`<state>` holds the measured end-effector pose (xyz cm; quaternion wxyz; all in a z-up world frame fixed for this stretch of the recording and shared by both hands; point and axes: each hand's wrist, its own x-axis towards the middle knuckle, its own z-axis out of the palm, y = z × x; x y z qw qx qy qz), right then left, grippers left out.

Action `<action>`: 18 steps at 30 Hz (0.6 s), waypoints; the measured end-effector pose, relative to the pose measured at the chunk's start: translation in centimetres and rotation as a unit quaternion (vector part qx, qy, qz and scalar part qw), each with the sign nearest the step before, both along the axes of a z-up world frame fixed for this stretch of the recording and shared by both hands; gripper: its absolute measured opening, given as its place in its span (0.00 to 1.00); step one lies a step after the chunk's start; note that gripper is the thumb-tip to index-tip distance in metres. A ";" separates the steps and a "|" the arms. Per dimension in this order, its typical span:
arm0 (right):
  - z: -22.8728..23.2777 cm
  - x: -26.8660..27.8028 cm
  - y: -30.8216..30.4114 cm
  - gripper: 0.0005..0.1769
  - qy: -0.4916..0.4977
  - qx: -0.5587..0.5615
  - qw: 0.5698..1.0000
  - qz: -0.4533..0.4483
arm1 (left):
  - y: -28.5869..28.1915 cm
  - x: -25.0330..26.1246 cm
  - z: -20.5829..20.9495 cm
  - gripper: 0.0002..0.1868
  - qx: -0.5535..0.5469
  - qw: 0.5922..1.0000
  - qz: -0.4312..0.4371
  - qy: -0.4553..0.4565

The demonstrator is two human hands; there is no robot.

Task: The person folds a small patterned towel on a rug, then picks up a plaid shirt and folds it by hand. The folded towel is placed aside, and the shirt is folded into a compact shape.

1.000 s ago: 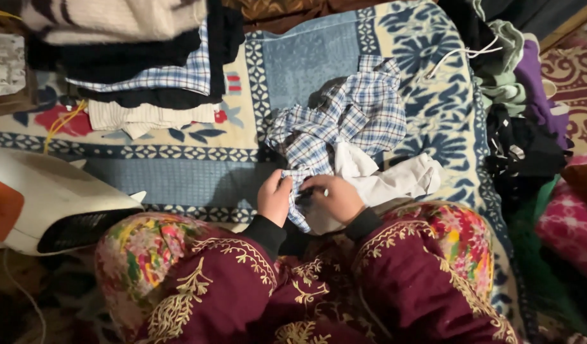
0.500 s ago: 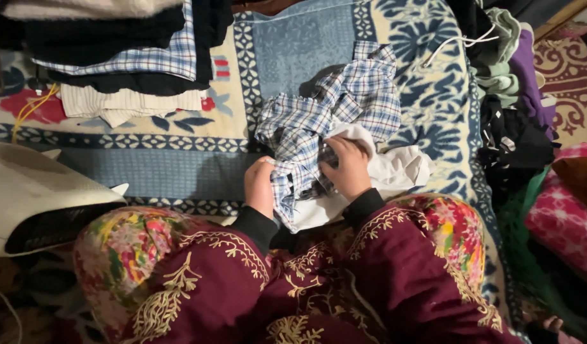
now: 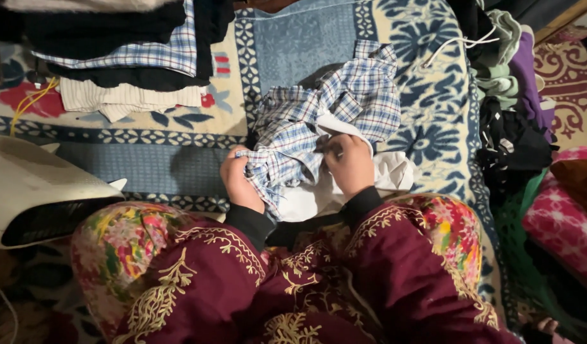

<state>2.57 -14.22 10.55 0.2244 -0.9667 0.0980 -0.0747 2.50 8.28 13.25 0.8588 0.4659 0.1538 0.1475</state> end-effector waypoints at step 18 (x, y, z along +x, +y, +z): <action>2.8 -1.4 1.5 0.21 0.074 0.122 0.986 0.089 | 0.5 1.3 -10.0 0.12 0.264 0.930 -0.141 0.212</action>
